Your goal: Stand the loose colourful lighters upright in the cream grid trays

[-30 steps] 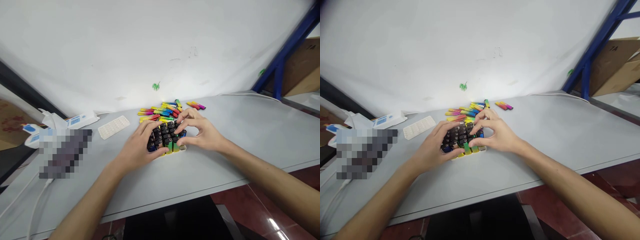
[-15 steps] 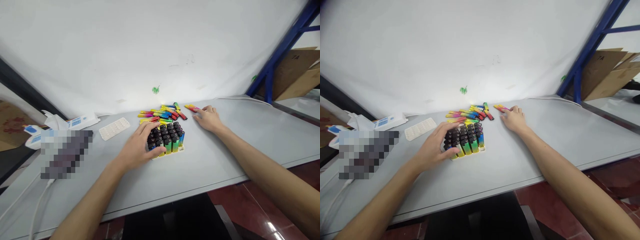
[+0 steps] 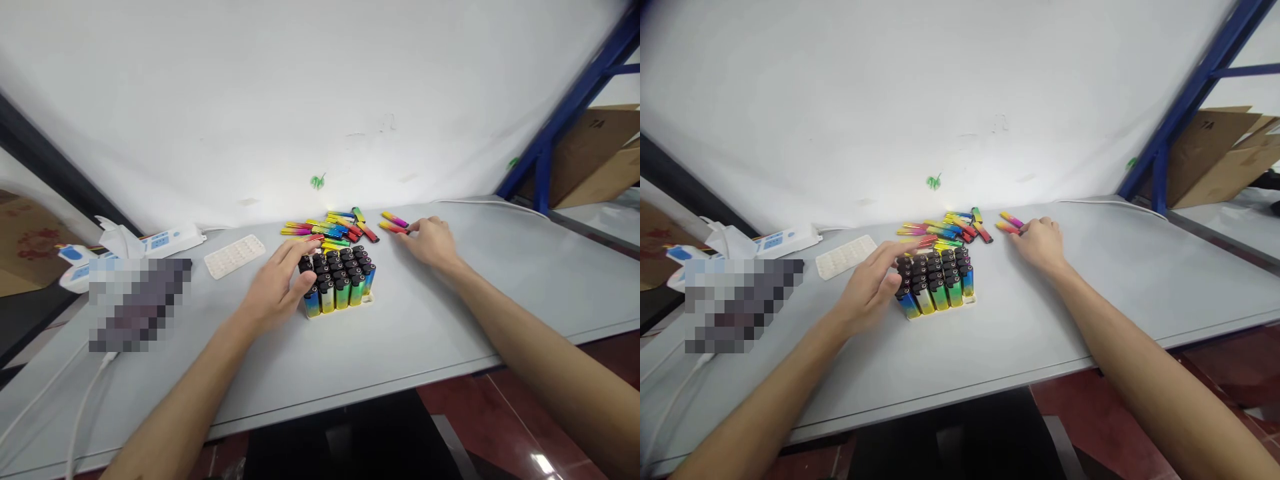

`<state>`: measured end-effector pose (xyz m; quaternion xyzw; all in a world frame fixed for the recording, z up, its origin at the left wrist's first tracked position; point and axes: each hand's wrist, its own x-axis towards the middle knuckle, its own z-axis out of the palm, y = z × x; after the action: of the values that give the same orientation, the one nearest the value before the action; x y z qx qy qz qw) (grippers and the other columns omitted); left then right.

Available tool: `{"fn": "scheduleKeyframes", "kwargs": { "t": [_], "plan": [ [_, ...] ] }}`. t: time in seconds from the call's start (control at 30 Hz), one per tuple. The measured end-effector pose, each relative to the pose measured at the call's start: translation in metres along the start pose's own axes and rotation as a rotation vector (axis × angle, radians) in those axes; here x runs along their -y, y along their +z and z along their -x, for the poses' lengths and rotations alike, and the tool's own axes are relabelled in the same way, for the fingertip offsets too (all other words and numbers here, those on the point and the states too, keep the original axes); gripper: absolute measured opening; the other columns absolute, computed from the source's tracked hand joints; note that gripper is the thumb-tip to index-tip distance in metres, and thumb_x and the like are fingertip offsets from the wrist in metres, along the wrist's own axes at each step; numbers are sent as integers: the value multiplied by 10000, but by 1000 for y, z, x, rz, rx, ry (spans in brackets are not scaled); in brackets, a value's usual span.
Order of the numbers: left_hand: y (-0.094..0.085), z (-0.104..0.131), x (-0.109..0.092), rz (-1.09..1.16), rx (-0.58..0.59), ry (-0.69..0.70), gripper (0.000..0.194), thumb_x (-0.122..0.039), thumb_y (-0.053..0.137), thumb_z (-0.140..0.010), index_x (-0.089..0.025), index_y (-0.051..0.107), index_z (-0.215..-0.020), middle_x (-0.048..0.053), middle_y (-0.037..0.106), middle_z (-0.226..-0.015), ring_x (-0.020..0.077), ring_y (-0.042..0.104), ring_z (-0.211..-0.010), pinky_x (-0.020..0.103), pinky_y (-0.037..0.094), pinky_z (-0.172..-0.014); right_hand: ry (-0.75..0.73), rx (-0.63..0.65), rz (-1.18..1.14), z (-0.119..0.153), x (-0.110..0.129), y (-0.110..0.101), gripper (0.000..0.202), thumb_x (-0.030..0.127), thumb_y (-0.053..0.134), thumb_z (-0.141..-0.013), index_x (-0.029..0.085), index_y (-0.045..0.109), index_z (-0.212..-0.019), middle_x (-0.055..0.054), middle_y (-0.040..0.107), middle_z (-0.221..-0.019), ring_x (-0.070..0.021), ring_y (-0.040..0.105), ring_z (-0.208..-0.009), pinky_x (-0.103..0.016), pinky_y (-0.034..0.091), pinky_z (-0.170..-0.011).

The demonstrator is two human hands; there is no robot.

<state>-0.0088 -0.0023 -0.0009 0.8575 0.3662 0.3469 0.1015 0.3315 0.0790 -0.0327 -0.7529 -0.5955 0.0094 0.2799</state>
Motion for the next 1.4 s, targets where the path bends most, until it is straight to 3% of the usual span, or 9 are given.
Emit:
{"fn": "scheduleKeyframes", "kwargs": {
  "t": [0.1, 0.27, 0.43, 0.63, 0.77, 0.87, 0.97, 1.2, 1.4],
  "plan": [
    [0, 0, 1, -12, -12, -16, 682, -670, 214, -1001, -199, 517, -1391, 105, 599, -1337, 240, 555, -1224, 391, 459, -1015, 42, -22, -431, 0, 5, -8, 317, 471, 701, -806, 194, 591, -913, -133, 670, -1047, -310, 623, -1056, -426, 477, -870],
    [1, 0, 3, -36, 0, -43, 638, -643, 224, -1013, -203, 516, -1371, 101, 603, -1335, 236, 553, -1230, 386, 450, -1041, 127, 193, -1034, 16, 28, -14, 287, 411, 669, -869, 255, 440, -944, 15, 634, -771, -153, 600, -615, -288, 483, -552],
    [2, 1, 4, -41, 11, -56, 627, -639, 234, -1015, -202, 517, -1366, 93, 626, -1286, 237, 574, -1195, 387, 467, -1019, 174, 379, -1066, 28, 41, -11, 300, 490, 529, -952, 200, 592, -912, 39, 446, -638, -64, 263, -420, -223, 196, -370],
    [2, 1, 3, -46, 25, -76, 672, -662, 227, -1004, -186, 513, -1382, 110, 624, -1301, 258, 577, -1204, 412, 463, -1033, 140, 385, -1137, 27, 40, -17, 268, 471, 563, -939, 209, 603, -977, -14, 584, -741, -117, 487, -543, -233, 368, -419],
    [2, 1, 2, -51, 36, -96, 664, -659, 237, -1003, -194, 510, -1391, 112, 623, -1321, 266, 578, -1209, 424, 463, -1044, 122, 396, -1242, 29, 41, -23, 369, 486, 751, -809, 278, 469, -923, 94, 397, -570, -80, 282, -434, -200, 205, -395],
    [1, 1, 2, -57, 38, -105, 662, -661, 237, -1002, -203, 511, -1393, 111, 624, -1335, 271, 582, -1209, 434, 462, -1052, 146, 427, -1241, 28, 40, -23, 449, 656, 630, -835, 243, 462, -786, 92, 290, -533, -72, 154, -421, -240, 122, -396],
    [2, 1, 2, -66, 38, -105, 669, -663, 238, -1000, -194, 513, -1392, 115, 624, -1344, 273, 586, -1211, 433, 464, -1054, 222, 470, -1232, 26, 39, -21, 558, 728, 469, -872, 238, 359, -628, 75, 230, -491, -79, 129, -406, -272, 97, -393],
    [2, 1, 3, -79, 44, -100, 627, -631, 259, -1012, -203, 503, -1400, 105, 632, -1335, 260, 598, -1186, 412, 476, -1029, 278, 426, -1254, 26, 42, -25, 484, 530, 425, -916, 238, 262, -566, 68, 176, -475, -82, 99, -407, -263, 75, -389],
    [1, 1, 1, -96, 32, -98, 621, -627, 262, -1014, -196, 516, -1382, 102, 646, -1317, 258, 610, -1177, 402, 490, -1013, 259, 413, -1237, 28, 42, -25, 548, 661, 431, -899, 247, 249, -590, 72, 176, -480, -85, 101, -410, -273, 78, -391]
  ]
}}
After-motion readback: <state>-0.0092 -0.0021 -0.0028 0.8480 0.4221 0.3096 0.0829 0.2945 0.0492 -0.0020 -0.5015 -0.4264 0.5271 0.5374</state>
